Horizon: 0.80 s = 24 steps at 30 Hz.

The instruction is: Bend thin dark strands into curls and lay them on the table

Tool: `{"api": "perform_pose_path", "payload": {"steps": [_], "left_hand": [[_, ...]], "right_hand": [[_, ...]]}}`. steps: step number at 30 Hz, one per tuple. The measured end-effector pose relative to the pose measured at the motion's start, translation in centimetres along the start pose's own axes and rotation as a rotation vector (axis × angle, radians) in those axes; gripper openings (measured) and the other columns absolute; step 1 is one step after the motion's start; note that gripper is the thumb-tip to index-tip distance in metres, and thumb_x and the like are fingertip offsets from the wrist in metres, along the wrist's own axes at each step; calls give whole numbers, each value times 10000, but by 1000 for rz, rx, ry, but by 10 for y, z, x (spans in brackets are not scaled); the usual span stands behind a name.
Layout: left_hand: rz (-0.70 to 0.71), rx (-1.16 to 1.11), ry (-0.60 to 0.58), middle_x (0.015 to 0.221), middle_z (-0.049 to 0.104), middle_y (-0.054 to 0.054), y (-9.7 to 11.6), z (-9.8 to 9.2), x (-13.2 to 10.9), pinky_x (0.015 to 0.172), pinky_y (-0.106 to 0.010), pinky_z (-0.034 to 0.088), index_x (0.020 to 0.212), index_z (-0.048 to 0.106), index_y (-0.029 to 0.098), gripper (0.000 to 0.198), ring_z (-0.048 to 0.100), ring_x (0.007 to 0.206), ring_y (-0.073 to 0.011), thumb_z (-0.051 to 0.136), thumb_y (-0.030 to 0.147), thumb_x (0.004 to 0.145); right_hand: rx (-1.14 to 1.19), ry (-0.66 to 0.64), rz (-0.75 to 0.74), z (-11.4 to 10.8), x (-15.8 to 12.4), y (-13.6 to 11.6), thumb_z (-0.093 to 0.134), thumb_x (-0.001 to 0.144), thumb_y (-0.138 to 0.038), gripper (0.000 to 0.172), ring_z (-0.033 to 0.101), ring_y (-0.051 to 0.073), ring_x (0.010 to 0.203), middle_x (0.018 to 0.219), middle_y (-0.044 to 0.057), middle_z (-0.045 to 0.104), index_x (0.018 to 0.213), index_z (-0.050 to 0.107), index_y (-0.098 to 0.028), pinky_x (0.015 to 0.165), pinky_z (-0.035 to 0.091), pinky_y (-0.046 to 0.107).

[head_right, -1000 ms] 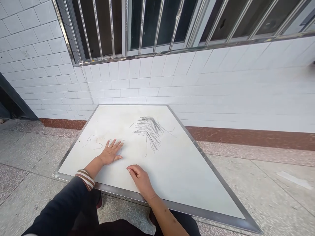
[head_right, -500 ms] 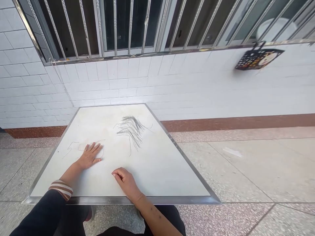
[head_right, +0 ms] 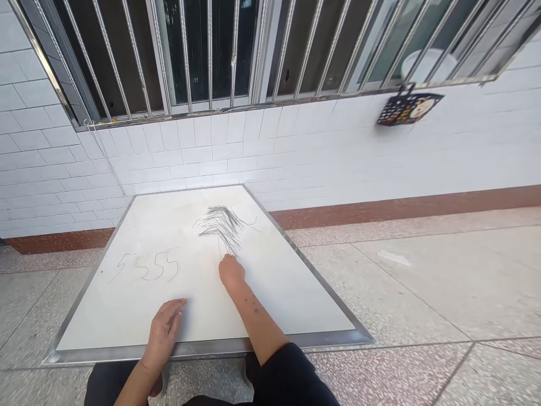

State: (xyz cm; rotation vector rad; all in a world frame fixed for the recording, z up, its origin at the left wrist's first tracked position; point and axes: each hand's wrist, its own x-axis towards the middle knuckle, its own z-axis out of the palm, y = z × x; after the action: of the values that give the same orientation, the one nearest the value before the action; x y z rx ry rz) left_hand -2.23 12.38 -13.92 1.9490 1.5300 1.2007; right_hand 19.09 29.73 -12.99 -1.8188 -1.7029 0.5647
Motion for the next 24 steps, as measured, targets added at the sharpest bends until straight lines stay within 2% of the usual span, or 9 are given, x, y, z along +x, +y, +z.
{"api": "perform_pose_path", "payload": {"steps": [4,7,10,12,13,15,17,21,24], "left_hand": [[-102,-163,-2,1178,674,-93,6,-1,-9,1025,-450,450,1150,684,252,312,597,1138,-248,490,326,918],[-251,-379,86,1171,683,-104,16,-6,-8,991,-448,450,1073,711,229,303,602,1123,-265,573,395,860],[-417,-589,187,1140,700,-132,33,-11,-5,869,-406,495,1004,714,189,347,636,1052,-274,662,444,775],[-453,-630,206,1125,705,-142,49,-16,-3,743,-349,510,1081,685,177,413,668,938,-242,657,458,779],[-466,-658,216,1110,709,-142,58,-18,-3,701,-317,500,1130,661,173,446,672,880,-216,655,460,788],[-499,-797,277,1117,706,-145,77,-23,-2,693,-280,472,1206,613,168,523,662,854,-184,699,439,767],[-533,-899,283,1130,701,-146,96,-27,-4,717,-270,458,1199,616,168,536,653,879,-178,725,439,750],[-530,-952,191,1063,724,-124,124,-32,-14,699,-249,432,1105,680,168,448,639,833,-154,756,403,732],[-526,-957,193,939,742,-109,135,-34,-23,644,-245,428,1017,722,154,380,629,745,-143,760,396,726]], "right_hand": [[26,-16,-33,-5,-27,-8,583,823,-320,127,581,220,663,727,83,558,750,535,-227,524,367,310],[58,-50,-68,-17,-58,-13,511,835,-281,79,544,196,577,682,41,546,775,502,-231,515,359,305],[131,-127,-180,-32,-102,-21,462,845,-269,28,527,167,572,670,-12,562,847,478,-247,542,387,286],[214,-200,-260,-43,-135,-28,441,868,-303,57,529,146,574,693,-29,584,869,469,-253,558,416,269],[339,-261,-292,-49,-151,-32,437,880,-318,71,516,138,553,697,-29,591,878,462,-252,546,418,266],[509,-390,-307,-60,-179,-39,416,904,-345,101,487,124,522,706,-31,591,878,441,-251,533,421,262],[575,-473,-292,-67,-202,-44,406,914,-360,119,463,115,513,712,-33,577,871,425,-250,527,412,256],[547,-505,-334,-70,-230,-44,422,904,-319,81,445,117,541,684,-42,551,866,428,-249,530,375,246],[480,-490,-385,-72,-241,-42,446,899,-305,76,468,130,562,655,-44,543,849,459,-249,538,377,252]]}}
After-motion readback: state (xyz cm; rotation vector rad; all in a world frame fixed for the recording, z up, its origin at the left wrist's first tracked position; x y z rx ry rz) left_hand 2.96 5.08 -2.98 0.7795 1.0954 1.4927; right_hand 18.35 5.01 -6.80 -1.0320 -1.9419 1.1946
